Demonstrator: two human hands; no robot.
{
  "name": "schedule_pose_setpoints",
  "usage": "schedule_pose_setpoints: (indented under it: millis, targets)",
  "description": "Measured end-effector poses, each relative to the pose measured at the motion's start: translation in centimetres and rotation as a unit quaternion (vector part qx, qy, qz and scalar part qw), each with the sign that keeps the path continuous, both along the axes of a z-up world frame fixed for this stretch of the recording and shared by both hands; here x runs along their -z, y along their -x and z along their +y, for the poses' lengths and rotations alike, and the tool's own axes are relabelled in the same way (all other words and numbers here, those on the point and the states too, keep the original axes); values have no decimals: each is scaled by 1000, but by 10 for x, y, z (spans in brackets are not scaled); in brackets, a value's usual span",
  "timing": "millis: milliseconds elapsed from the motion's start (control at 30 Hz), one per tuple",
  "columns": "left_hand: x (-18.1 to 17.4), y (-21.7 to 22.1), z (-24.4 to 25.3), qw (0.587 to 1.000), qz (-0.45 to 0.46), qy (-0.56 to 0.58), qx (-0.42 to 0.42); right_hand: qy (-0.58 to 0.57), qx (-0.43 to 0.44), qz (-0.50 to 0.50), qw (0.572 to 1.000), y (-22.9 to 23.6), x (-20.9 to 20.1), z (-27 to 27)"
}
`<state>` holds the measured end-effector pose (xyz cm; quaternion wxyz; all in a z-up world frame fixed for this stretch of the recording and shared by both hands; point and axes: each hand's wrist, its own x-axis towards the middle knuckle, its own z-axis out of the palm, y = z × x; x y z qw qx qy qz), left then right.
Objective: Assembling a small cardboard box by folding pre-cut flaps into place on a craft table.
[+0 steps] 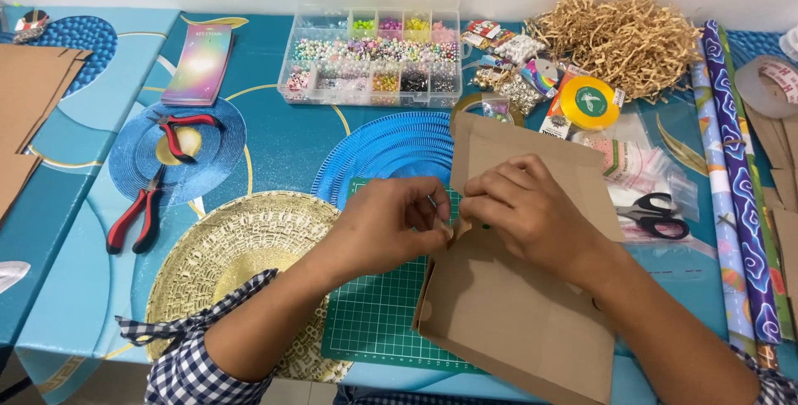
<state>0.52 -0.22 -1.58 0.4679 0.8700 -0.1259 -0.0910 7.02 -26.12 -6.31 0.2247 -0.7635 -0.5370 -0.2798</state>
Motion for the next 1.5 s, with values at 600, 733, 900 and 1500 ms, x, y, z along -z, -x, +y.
schedule_pose_setpoints:
  millis: [600, 733, 900, 1500]
  targets:
    - [3, 8, -25, 998, -24, -36, 47, 196, 48, 185, 962, 1, -28, -32]
    - [-2, 9, -26, 999, -14, -24, 42, 191, 58, 204, 958, 3, -30, -30]
    - [-6, 8, -25, 998, -15, -13, 58, 140, 25, 220, 965, 0, -25, -31]
    - [24, 0, -16, 976, 80, 197, -41, 23, -80, 22, 996, 25, -36, -12]
